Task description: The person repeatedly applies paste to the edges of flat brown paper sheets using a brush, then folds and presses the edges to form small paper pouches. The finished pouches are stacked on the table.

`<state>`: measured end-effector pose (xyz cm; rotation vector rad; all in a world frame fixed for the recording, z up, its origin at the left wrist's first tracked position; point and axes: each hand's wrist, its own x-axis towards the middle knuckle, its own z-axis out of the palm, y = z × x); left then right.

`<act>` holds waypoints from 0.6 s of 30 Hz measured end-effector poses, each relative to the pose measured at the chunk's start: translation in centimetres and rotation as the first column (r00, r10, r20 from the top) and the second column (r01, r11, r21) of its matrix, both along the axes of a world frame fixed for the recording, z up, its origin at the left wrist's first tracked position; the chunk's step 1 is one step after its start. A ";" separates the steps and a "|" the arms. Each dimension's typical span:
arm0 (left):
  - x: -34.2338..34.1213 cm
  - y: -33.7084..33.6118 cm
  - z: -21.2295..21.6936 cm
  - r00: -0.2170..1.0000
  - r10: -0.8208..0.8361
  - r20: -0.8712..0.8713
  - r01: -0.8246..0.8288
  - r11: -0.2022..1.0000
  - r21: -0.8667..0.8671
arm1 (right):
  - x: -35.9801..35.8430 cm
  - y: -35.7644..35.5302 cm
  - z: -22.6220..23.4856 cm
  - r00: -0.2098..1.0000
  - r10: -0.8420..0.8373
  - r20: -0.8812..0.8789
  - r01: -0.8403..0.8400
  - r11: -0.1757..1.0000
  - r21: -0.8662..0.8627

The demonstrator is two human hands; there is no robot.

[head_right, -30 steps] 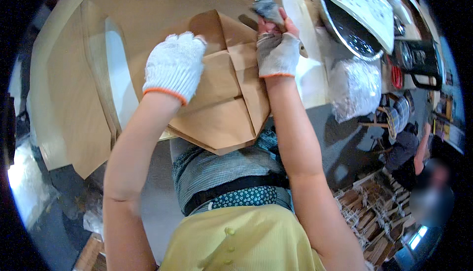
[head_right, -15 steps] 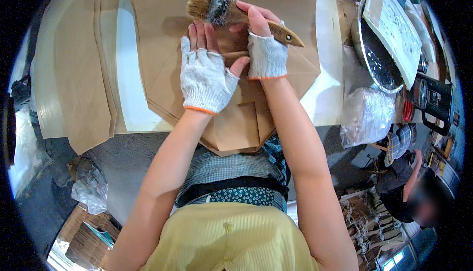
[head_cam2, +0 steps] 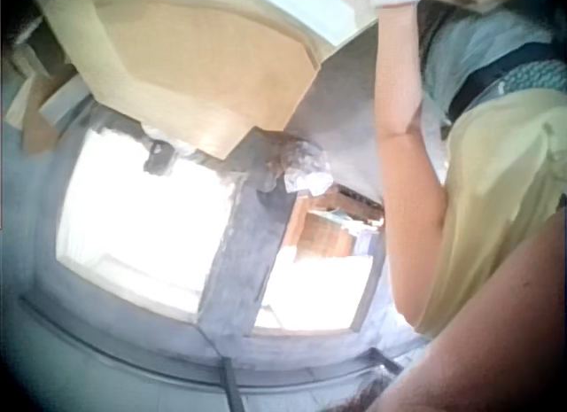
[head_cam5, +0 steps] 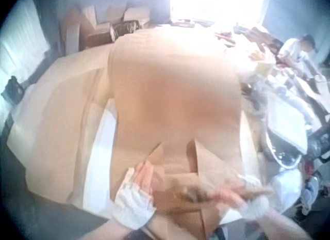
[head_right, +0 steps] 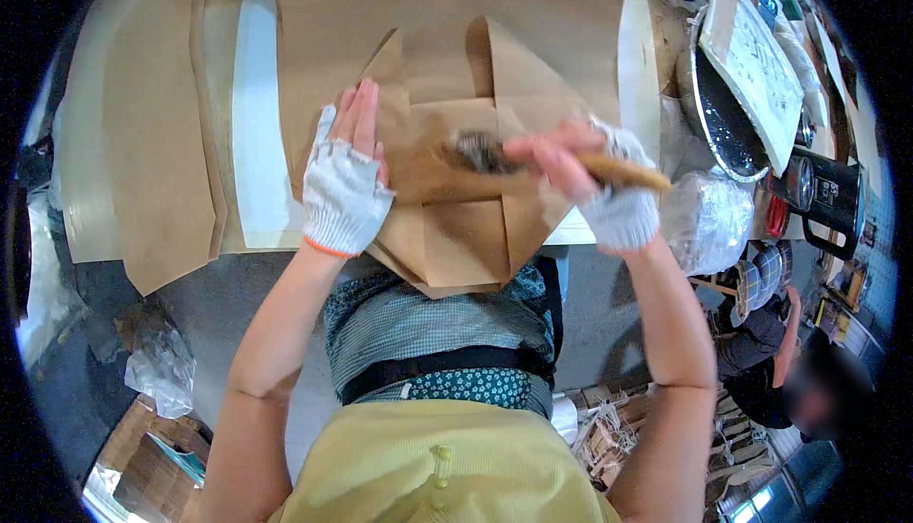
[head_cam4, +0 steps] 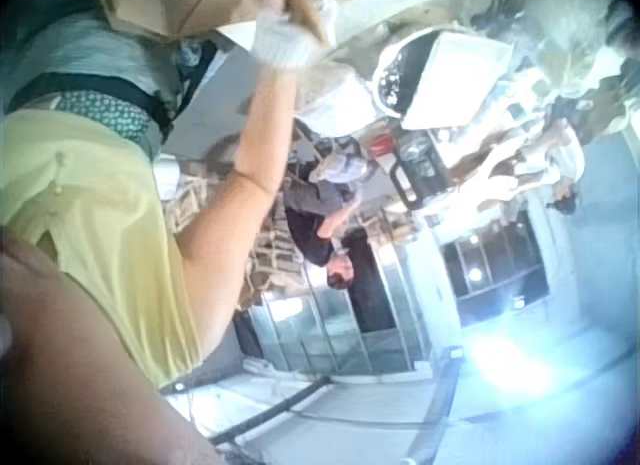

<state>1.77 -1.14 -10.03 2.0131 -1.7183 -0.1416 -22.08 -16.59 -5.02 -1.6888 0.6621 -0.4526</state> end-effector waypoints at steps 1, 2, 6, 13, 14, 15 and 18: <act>0.2 -0.9 0.0 1.000 0.004 0.009 -0.004 1.000 -0.023 | -0.9 -0.1 -0.7 0.978 0.205 0.026 -0.192 0.947 -0.259; 0.8 -2.1 -0.2 1.000 0.014 0.025 -0.013 0.999 -0.041 | 0.0 1.0 1.0 0.971 0.237 -0.045 -0.235 0.888 -0.396; 1.9 -4.9 -1.0 0.998 0.044 0.044 -0.039 0.994 -0.105 | 3.4 3.6 2.0 0.929 0.342 -0.142 -0.348 0.672 -0.654; 2.1 -5.4 -1.2 0.996 0.056 0.071 -0.046 0.991 -0.129 | -1.1 6.0 2.8 0.762 0.508 -0.401 -0.645 0.540 -0.541; 2.1 -5.2 -1.3 0.993 0.065 0.094 -0.052 0.989 -0.139 | -1.2 5.5 3.8 0.781 0.514 -0.354 -0.622 0.598 -0.506; 2.1 -5.3 -1.6 0.995 0.056 0.077 -0.044 0.987 -0.157 | -1.3 4.8 4.9 0.800 0.516 -0.306 -0.599 0.651 -0.467; 2.2 -5.3 -1.8 0.994 0.086 0.074 -0.071 0.979 -0.194 | -1.9 2.2 6.7 0.917 0.277 -0.286 -0.398 0.664 -0.633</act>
